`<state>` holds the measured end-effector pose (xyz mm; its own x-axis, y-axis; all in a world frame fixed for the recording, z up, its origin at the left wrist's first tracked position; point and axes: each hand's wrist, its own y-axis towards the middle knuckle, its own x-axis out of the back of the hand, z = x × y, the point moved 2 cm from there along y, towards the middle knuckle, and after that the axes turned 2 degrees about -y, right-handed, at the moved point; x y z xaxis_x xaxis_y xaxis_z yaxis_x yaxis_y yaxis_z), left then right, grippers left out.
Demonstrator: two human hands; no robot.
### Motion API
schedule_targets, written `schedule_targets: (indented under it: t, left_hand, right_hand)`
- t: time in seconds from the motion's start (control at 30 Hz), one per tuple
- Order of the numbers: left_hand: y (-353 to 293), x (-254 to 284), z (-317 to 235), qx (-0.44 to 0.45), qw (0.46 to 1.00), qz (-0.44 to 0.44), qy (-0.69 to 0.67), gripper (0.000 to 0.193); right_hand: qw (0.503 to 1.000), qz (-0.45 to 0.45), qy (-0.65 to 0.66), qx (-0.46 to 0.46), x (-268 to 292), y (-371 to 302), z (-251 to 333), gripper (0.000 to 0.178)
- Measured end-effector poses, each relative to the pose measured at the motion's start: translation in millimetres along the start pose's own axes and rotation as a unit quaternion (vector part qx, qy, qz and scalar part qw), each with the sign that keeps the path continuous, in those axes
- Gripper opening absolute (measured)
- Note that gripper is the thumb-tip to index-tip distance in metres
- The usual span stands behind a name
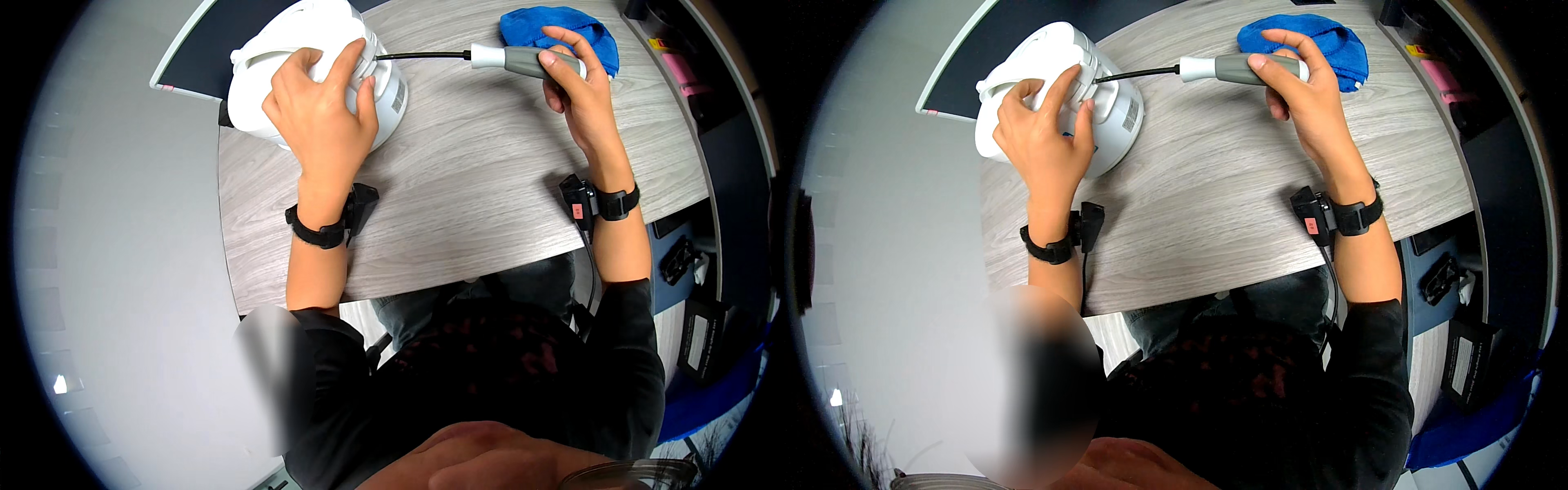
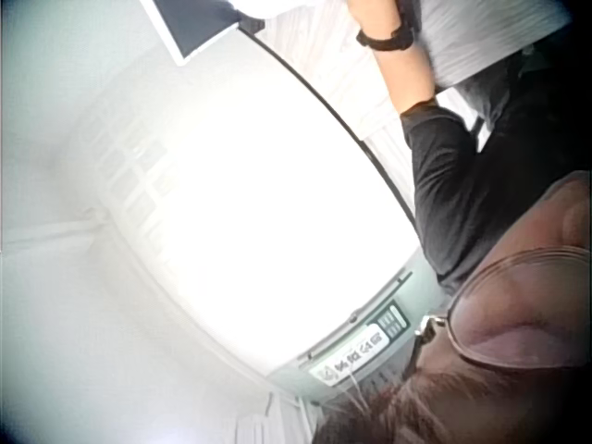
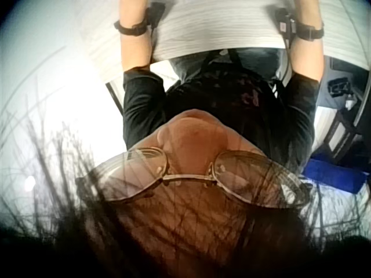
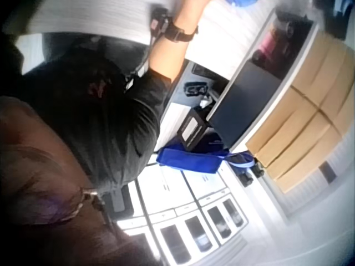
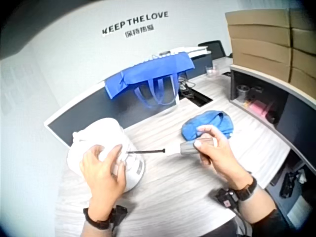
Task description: The person wipes the exterior of a white rice cooker with a blue cloth, then uses a screwdriver to remove screws from the lid and body. The lid is detached and set aside, and the person continues unscrewing components from the main unit.
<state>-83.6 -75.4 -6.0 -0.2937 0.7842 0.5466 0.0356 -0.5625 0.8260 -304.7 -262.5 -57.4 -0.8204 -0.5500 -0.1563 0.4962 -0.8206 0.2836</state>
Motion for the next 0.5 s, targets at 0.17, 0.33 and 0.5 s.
schedule_targets:
  t: [0.17, 0.33, 0.5]
  left_hand:
    - [18.7, 6.6, -2.4, -0.050, 0.998, 0.033, -0.007, 0.040]
    - [33.4, 1.4, -13.0, -0.091, 0.990, 0.099, 0.046, 0.032]
    - [41.9, -5.9, -9.8, -0.128, 0.986, 0.093, 0.053, 0.017]
  right_hand:
    - [0.996, 0.054, 0.075, 0.013, 4.6, -0.9, -5.8, 0.048]
    - [0.993, 0.062, 0.103, -0.005, 5.1, 0.3, -5.9, 0.044]
    - [0.994, 0.049, 0.087, -0.032, 3.3, 2.8, -8.2, 0.034]
